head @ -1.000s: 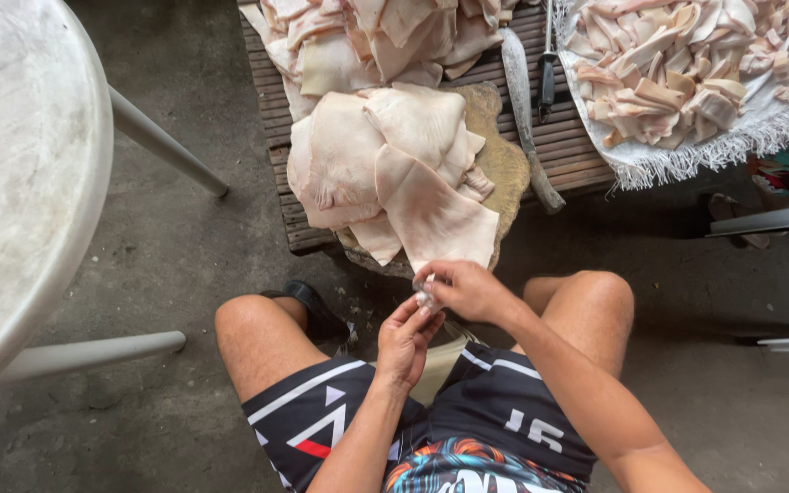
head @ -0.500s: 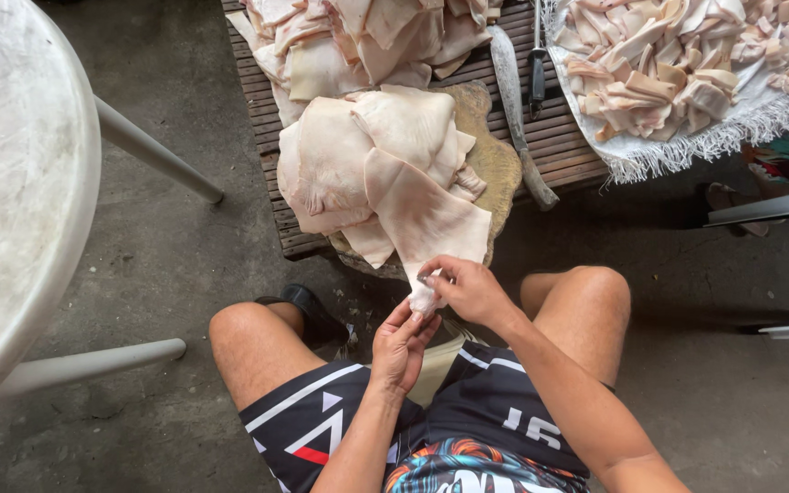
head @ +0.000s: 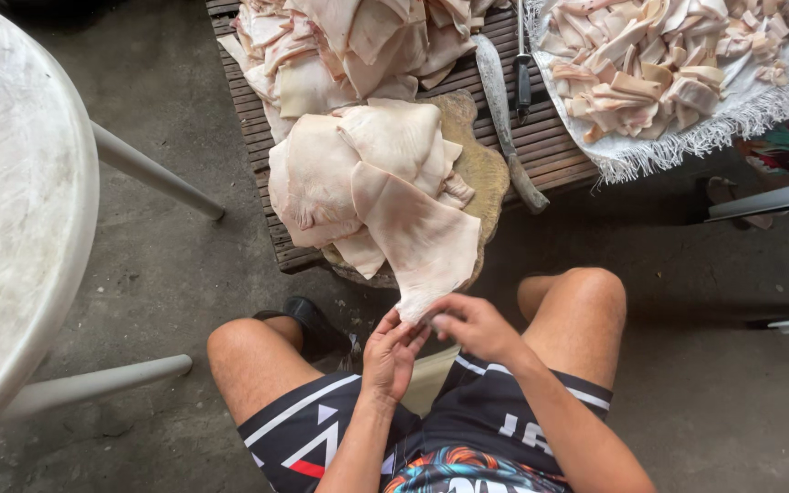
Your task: The person prepares large pieces of pork skin by hand, pulling at the edges and cleaning them before adding them to a stack on a wooden surface.
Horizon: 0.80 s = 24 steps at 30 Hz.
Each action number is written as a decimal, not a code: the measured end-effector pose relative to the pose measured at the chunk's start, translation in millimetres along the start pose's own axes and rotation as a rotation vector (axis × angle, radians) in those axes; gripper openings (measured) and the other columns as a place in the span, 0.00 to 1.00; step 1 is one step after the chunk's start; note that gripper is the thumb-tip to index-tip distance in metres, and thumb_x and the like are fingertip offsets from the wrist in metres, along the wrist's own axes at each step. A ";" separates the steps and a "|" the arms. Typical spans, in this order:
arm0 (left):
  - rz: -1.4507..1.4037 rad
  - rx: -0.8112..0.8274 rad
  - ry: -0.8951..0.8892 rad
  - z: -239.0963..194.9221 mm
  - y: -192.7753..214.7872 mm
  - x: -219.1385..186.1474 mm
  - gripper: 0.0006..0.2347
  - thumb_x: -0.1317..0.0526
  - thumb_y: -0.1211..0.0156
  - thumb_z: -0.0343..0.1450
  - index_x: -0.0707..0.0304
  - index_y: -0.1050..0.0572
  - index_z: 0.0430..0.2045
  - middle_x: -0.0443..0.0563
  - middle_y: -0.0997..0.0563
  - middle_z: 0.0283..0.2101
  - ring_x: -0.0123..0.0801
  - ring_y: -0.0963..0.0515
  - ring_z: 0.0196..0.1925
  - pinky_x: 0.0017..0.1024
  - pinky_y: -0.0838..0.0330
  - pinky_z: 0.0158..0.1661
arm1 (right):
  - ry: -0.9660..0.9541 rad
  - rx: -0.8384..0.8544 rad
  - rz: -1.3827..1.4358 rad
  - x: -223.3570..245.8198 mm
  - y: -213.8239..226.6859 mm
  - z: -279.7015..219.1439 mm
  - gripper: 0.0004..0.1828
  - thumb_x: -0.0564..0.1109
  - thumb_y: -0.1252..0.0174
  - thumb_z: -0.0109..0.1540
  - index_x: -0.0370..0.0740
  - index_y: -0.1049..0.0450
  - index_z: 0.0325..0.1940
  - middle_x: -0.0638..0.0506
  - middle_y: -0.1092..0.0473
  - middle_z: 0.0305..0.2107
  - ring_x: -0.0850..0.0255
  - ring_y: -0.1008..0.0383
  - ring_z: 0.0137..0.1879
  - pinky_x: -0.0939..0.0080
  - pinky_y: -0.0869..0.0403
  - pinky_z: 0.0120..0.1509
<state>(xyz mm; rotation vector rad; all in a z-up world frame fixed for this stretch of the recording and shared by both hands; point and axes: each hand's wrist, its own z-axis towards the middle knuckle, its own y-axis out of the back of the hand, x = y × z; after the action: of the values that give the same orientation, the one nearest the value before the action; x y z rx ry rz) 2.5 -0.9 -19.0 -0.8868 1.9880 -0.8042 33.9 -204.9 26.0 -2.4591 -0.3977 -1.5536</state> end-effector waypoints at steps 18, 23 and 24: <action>0.306 0.142 -0.289 18.3 -165.6 -31.2 0.12 0.72 0.42 0.67 0.77 0.23 0.44 0.52 0.19 0.39 0.26 0.21 0.39 0.24 0.26 0.44 | 0.445 0.447 1.205 -9.7 64.6 8.7 0.10 0.41 0.46 0.70 0.39 0.29 0.56 0.50 0.30 0.27 0.63 0.34 0.33 0.63 0.28 0.35; 0.340 0.083 -0.198 67.1 -228.1 -61.3 0.13 0.73 0.46 0.65 0.75 0.25 0.43 0.48 0.20 0.33 0.26 0.23 0.31 0.24 0.28 0.32 | 0.515 0.451 1.259 3.0 85.3 23.1 0.10 0.41 0.46 0.71 0.39 0.30 0.56 0.51 0.31 0.28 0.64 0.36 0.32 0.64 0.29 0.35; 0.369 0.099 -0.211 85.5 -240.9 -68.7 0.12 0.73 0.46 0.66 0.76 0.25 0.43 0.48 0.21 0.31 0.26 0.25 0.27 0.23 0.31 0.28 | 0.529 0.461 1.270 4.4 90.7 27.1 0.10 0.41 0.46 0.71 0.39 0.30 0.56 0.51 0.31 0.28 0.64 0.36 0.33 0.64 0.29 0.35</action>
<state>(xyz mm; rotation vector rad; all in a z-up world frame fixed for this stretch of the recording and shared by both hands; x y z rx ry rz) 176.6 -97.6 155.4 -0.5030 1.8333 -0.5665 88.8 -281.4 15.9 -1.2855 0.6912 -1.1808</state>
